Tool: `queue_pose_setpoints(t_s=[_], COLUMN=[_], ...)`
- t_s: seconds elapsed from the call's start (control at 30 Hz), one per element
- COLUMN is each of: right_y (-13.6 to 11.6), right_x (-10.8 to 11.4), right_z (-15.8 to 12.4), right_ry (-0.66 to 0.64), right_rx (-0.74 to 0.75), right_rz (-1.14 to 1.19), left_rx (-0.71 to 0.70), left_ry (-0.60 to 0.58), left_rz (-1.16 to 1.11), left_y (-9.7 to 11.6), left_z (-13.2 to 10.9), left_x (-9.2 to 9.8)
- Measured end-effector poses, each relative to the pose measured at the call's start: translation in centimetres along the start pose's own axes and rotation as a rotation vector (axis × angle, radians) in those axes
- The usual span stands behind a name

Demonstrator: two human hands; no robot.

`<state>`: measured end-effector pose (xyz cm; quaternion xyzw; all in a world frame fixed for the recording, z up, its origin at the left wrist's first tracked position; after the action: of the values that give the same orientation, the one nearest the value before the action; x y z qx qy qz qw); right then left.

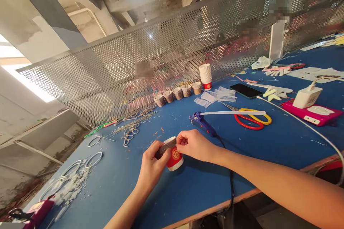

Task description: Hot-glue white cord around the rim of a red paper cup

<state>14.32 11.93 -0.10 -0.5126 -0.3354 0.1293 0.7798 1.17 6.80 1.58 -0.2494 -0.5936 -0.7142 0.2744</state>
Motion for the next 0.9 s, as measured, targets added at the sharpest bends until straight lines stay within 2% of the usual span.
queue_pose_setpoints(t_s=[0.2,0.33,0.47,0.6,0.67,0.77,0.9], right_y=[0.8,1.9,2.7,2.7,2.5,2.1,1.2], right_x=[-0.1,0.8,2.8,3.8,3.9,3.9,4.1], right_z=[0.2,0.5,0.8,0.8,0.7,0.4,-0.2], right_ry=[-0.032,0.009,0.108,0.138,0.137,0.124,0.124], right_rx=[-0.056,-0.083,-0.129,-0.154,-0.156,-0.154,-0.140], right_rz=[0.022,-0.004,-0.017,0.031,0.065,0.128,0.230], left_rx=[-0.002,-0.091,-0.196,-0.132,-0.107,-0.148,-0.208], left_ry=[-0.001,0.025,0.099,0.098,0.074,0.055,0.053], left_rz=[0.033,0.097,0.308,0.562,0.612,0.557,0.370], left_y=[-0.1,0.4,1.0,0.1,-0.4,-0.6,-0.4], left_z=[0.0,0.0,0.0,0.6,0.8,1.0,1.0], left_x=[-0.1,0.4,1.0,0.9,0.9,1.2,2.6])
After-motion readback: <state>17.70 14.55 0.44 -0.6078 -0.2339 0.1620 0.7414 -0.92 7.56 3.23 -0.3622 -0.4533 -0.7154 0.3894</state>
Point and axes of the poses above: each hand's wrist, its own z-axis towards the middle knuckle, its own x-axis out of the back of the hand, y = z × x, the point moved 7 cm from there along z, towards the middle knuckle, and after that the axes turned 13 degrees about -y, right-handed, at the moved point
